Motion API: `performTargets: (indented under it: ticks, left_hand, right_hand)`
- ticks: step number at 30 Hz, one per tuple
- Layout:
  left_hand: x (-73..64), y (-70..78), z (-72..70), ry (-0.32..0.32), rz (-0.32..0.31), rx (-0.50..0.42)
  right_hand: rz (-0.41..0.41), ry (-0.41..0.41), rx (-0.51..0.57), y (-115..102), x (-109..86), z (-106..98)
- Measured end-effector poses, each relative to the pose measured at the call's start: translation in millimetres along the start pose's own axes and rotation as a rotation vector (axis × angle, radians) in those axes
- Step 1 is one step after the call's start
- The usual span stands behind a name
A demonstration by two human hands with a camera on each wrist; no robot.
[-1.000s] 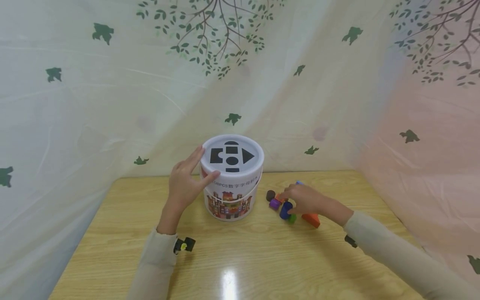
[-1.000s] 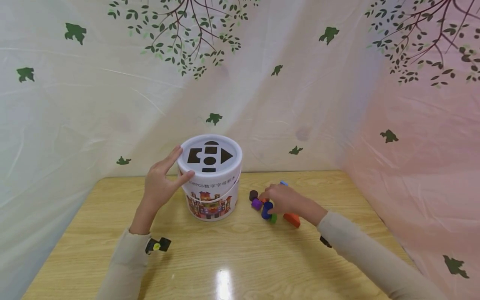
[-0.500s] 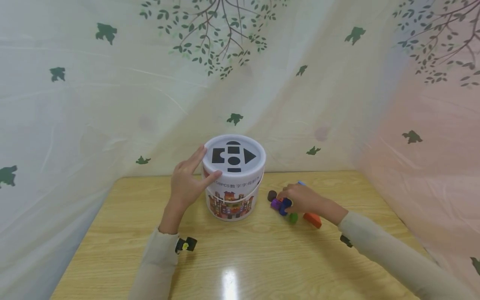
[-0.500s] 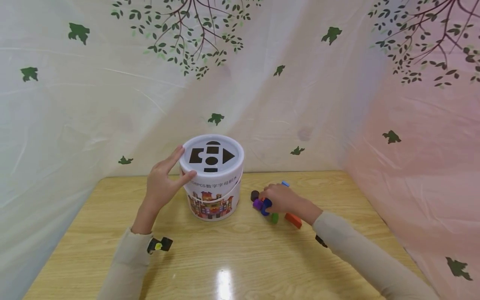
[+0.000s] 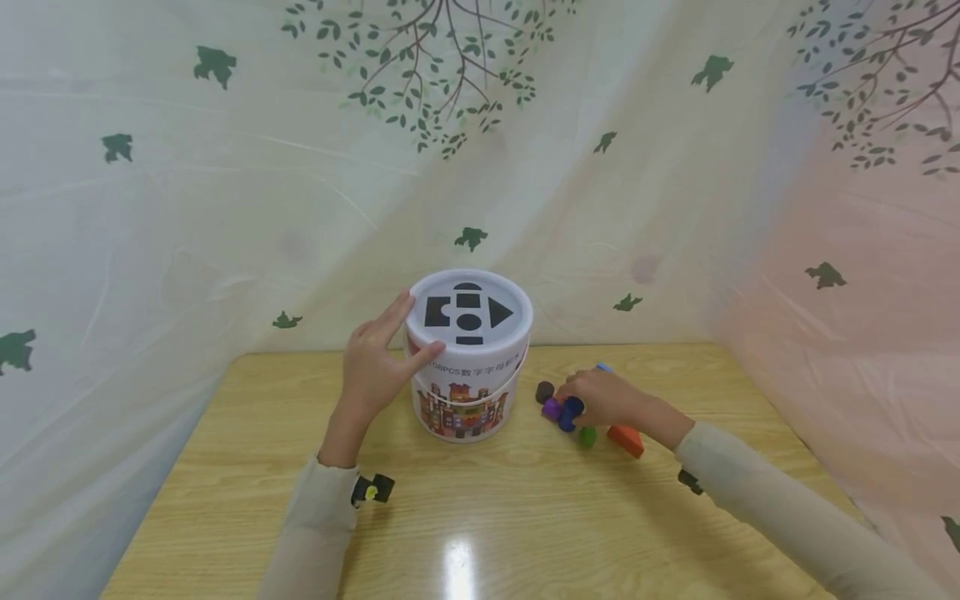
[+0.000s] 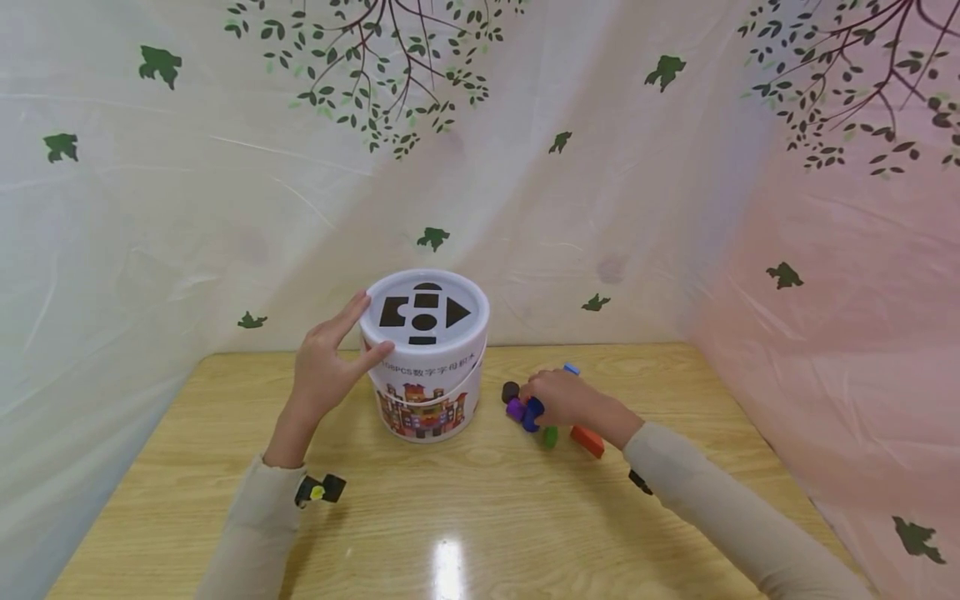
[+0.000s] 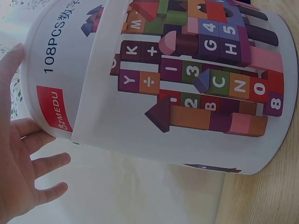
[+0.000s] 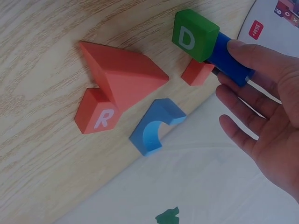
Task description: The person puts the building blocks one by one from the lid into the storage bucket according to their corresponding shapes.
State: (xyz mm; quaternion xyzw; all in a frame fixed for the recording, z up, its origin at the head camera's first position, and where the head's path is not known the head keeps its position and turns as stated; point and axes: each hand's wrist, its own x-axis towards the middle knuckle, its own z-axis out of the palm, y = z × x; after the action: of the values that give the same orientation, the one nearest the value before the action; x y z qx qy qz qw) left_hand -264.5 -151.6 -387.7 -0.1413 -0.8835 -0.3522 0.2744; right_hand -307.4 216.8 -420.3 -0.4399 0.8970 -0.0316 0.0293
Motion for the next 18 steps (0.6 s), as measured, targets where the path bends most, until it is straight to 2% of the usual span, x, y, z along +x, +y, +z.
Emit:
performTargets:
  ticks: [18]
  left_hand:
    - [-0.5,0.5,0.5,0.001,0.005,-0.003]
  right_hand:
    - [0.086,-0.075,0.056,-1.4,2.8,-10.4]
